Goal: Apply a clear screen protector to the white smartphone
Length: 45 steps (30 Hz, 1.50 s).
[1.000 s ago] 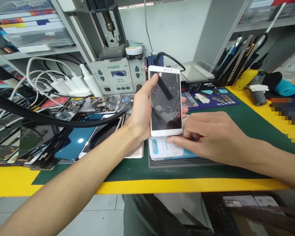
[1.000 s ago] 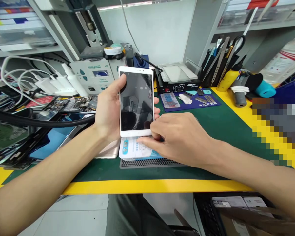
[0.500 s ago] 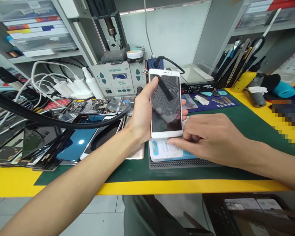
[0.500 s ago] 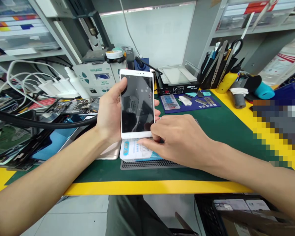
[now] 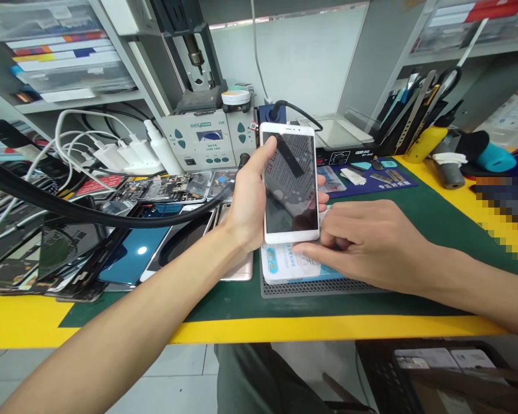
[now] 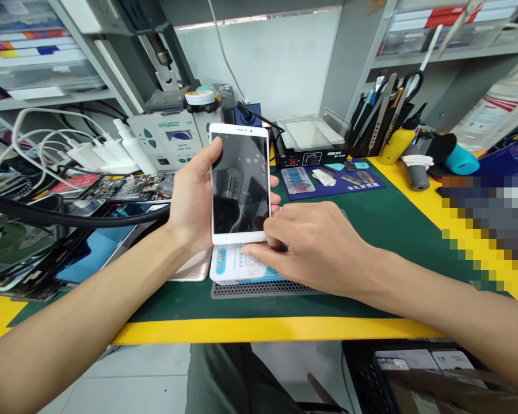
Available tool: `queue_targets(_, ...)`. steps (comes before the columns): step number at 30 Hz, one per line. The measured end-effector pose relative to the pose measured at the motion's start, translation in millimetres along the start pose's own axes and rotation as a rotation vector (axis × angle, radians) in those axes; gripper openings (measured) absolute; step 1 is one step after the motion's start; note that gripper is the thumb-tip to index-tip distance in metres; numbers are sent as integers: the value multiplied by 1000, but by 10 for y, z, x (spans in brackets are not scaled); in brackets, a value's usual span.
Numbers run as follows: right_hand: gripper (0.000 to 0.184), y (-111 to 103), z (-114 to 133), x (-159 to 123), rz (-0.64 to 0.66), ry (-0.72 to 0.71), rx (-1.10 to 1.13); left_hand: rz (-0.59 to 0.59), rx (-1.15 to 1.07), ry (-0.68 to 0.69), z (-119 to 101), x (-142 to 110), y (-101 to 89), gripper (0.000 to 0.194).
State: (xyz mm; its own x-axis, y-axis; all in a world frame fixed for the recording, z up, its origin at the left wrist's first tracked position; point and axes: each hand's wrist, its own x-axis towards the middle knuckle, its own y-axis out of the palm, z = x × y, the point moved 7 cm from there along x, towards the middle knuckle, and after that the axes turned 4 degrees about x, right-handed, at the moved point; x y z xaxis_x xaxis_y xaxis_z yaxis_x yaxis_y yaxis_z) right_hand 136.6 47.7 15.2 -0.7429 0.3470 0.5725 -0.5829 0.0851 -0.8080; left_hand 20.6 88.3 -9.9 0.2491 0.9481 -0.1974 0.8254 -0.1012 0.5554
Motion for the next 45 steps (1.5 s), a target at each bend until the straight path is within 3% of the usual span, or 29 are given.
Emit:
queue_targets(11, 40, 1, 2, 2, 3, -10, -2, -52, 24, 59, -29, -27, -16, 60)
queue_targets(17, 41, -1, -1, 1, 5, -2, -2, 6, -15, 20, -16, -14, 8, 58)
queue_targets(24, 41, -3, -2, 8, 6, 6, 10, -45, -14, 41, -13, -34, -10, 59)
queue_targets(31, 41, -6, 3, 8, -4, 6, 15, -6, 19, 26, 5, -30, -6, 62)
queue_targets(37, 40, -10, -5, 9, -2, 14, 18, -78, 29, 71, -25, -51, -5, 60)
queue_targets(45, 41, -9, -6, 7, 1, 25, 22, -12, 44, 39, -16, -23, 1, 61)
